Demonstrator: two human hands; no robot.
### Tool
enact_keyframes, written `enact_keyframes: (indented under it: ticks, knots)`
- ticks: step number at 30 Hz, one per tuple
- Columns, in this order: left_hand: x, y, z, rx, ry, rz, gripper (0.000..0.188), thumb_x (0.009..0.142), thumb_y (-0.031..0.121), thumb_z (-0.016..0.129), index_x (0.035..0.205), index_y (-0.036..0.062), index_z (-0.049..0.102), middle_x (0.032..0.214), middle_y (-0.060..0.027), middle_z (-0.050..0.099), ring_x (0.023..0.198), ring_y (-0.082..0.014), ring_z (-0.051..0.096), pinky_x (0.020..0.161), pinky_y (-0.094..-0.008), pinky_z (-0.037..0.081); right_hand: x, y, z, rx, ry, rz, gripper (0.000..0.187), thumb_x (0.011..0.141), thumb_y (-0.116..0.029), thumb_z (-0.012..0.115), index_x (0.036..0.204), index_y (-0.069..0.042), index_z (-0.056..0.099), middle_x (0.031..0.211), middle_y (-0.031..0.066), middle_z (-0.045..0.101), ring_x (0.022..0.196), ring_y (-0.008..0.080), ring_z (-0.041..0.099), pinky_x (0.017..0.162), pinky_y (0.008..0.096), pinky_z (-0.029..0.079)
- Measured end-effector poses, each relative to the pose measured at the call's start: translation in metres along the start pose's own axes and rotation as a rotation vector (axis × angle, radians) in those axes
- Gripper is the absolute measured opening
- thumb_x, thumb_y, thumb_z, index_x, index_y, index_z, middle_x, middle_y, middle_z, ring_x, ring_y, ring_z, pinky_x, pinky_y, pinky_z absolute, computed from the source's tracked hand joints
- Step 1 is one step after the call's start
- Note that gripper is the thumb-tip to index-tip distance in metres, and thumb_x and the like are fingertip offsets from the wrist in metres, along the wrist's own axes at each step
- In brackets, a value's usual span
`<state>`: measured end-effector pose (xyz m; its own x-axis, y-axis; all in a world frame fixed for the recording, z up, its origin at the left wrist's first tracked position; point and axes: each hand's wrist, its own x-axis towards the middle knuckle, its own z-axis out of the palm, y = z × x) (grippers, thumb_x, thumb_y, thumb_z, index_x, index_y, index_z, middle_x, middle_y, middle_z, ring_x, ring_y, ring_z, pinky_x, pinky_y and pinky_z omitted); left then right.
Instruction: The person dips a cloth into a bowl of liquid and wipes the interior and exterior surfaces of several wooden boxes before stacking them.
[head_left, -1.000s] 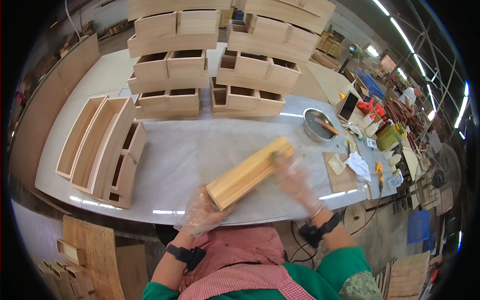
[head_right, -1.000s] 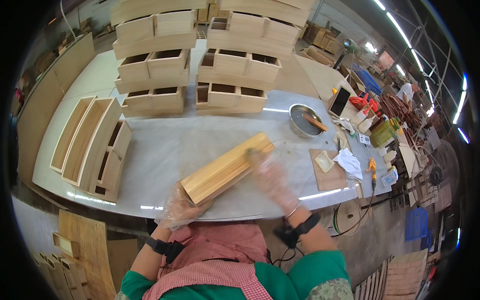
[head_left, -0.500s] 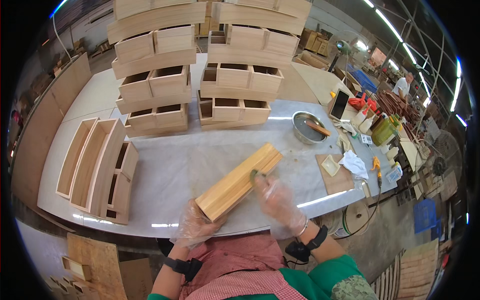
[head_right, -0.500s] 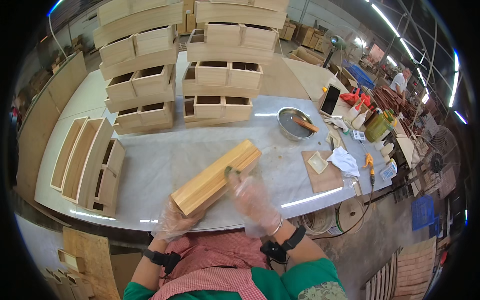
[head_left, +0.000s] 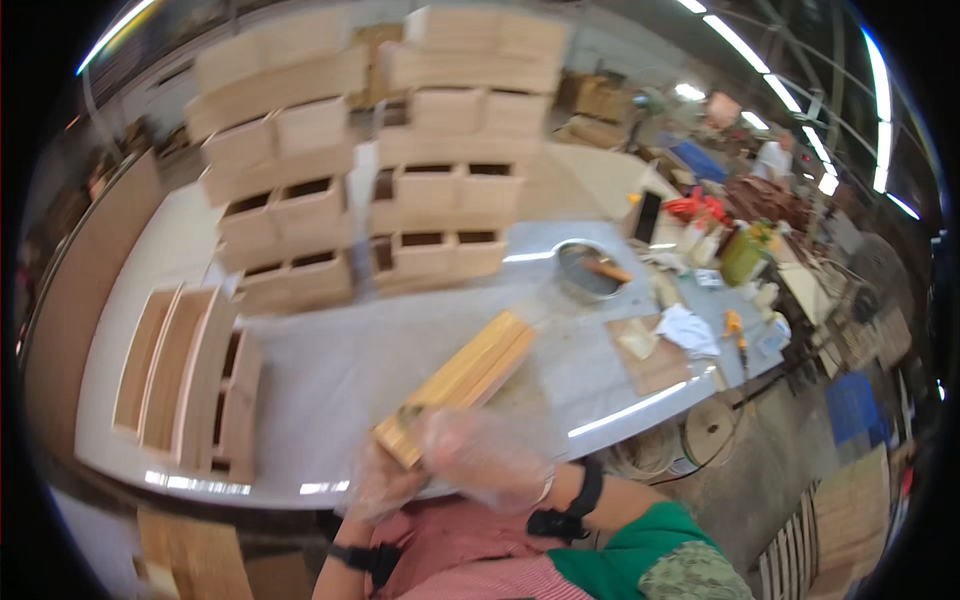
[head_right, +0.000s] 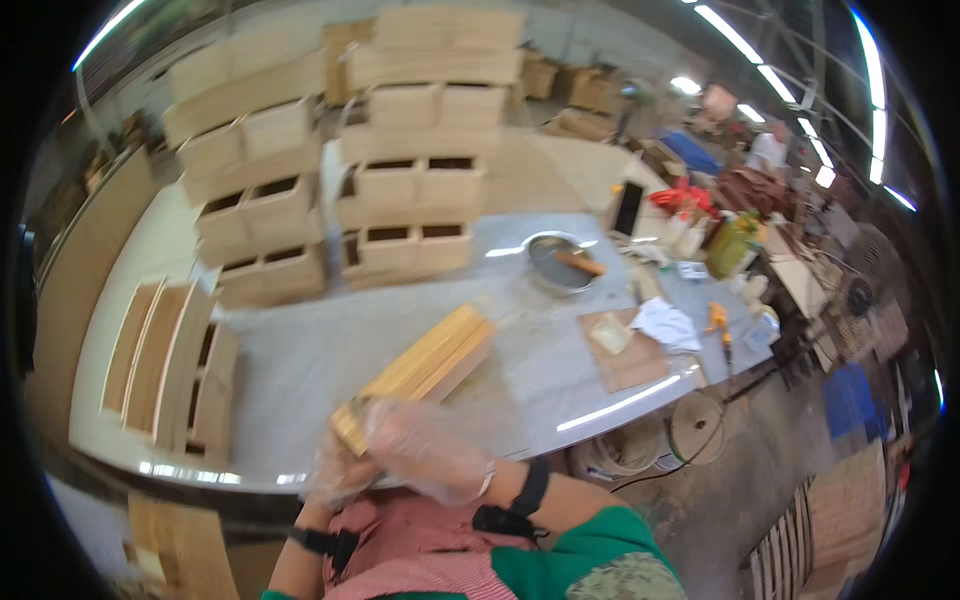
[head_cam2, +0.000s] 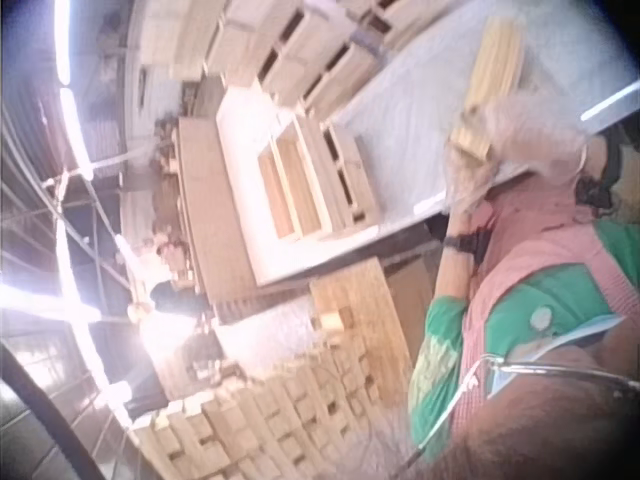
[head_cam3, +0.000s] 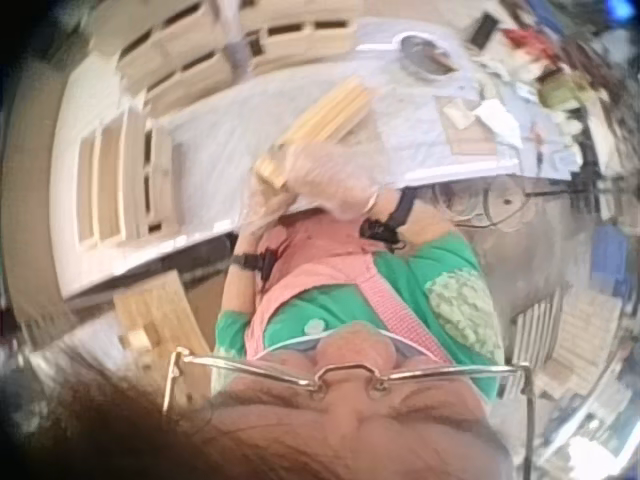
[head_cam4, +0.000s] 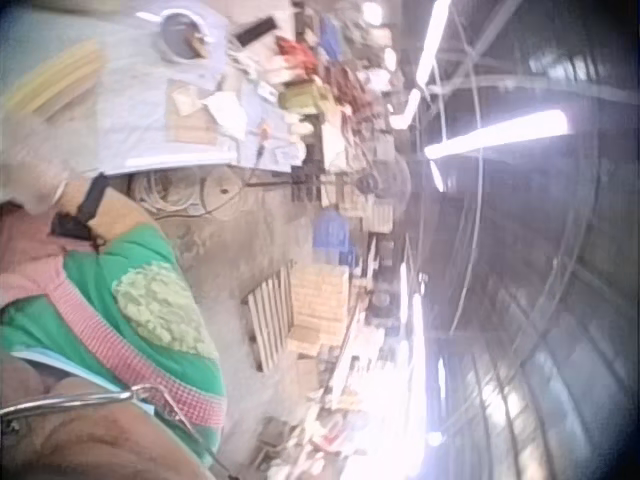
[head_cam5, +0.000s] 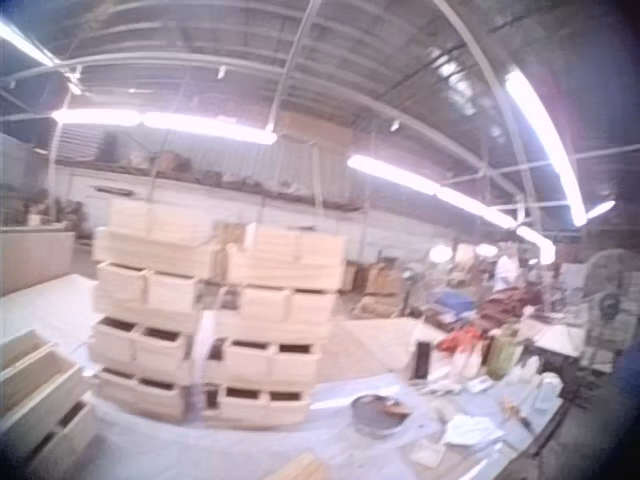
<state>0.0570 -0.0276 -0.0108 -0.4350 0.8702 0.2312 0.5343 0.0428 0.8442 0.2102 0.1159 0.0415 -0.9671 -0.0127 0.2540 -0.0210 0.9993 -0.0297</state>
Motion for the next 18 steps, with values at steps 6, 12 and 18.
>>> enact_keyframes:
  ticks: [6, 12, 18]
  knots:
    - [-0.004, 0.013, 0.009, -0.487, -0.03, -0.274, 0.082, 0.076, 0.018, 0.091, 0.143, 0.0013, 0.047, 0.129, -0.0114, 0.063, 0.116, -0.0231, 0.063, 0.093, -0.0368, 0.054, 0.005, 0.11, -0.016, -0.054, 0.057, 0.643, 0.015, 0.101, -0.016, 0.056, 0.106, -0.006, 0.067, 0.087, 0.0129, 0.068, 0.08, 0.0307, 0.07, 0.059, 0.0422, 0.054]
    - [0.0, -0.02, 0.004, -0.091, -0.059, -0.039, 0.085, 0.076, 0.026, 0.091, 0.146, 0.0013, 0.051, 0.14, -0.0183, 0.063, 0.127, -0.0327, 0.062, 0.103, -0.0448, 0.052, 0.013, 0.049, 0.024, 0.469, 0.257, 0.179, 0.022, 0.093, -0.025, 0.064, 0.108, -0.009, 0.063, 0.103, 0.0142, 0.064, 0.098, 0.0332, 0.065, 0.078, 0.0433, 0.052]
    - [-0.008, -0.024, 0.003, 0.018, -0.055, -0.02, 0.082, 0.08, 0.027, 0.088, 0.148, 0.001, 0.052, 0.14, -0.0215, 0.063, 0.128, -0.0367, 0.061, 0.104, -0.0472, 0.051, 0.048, -0.068, 0.044, 0.638, -0.443, 0.185, 0.04, 0.097, -0.036, 0.067, 0.127, -0.009, 0.068, 0.118, 0.0239, 0.067, 0.118, 0.0282, 0.065, 0.1, 0.045, 0.051]
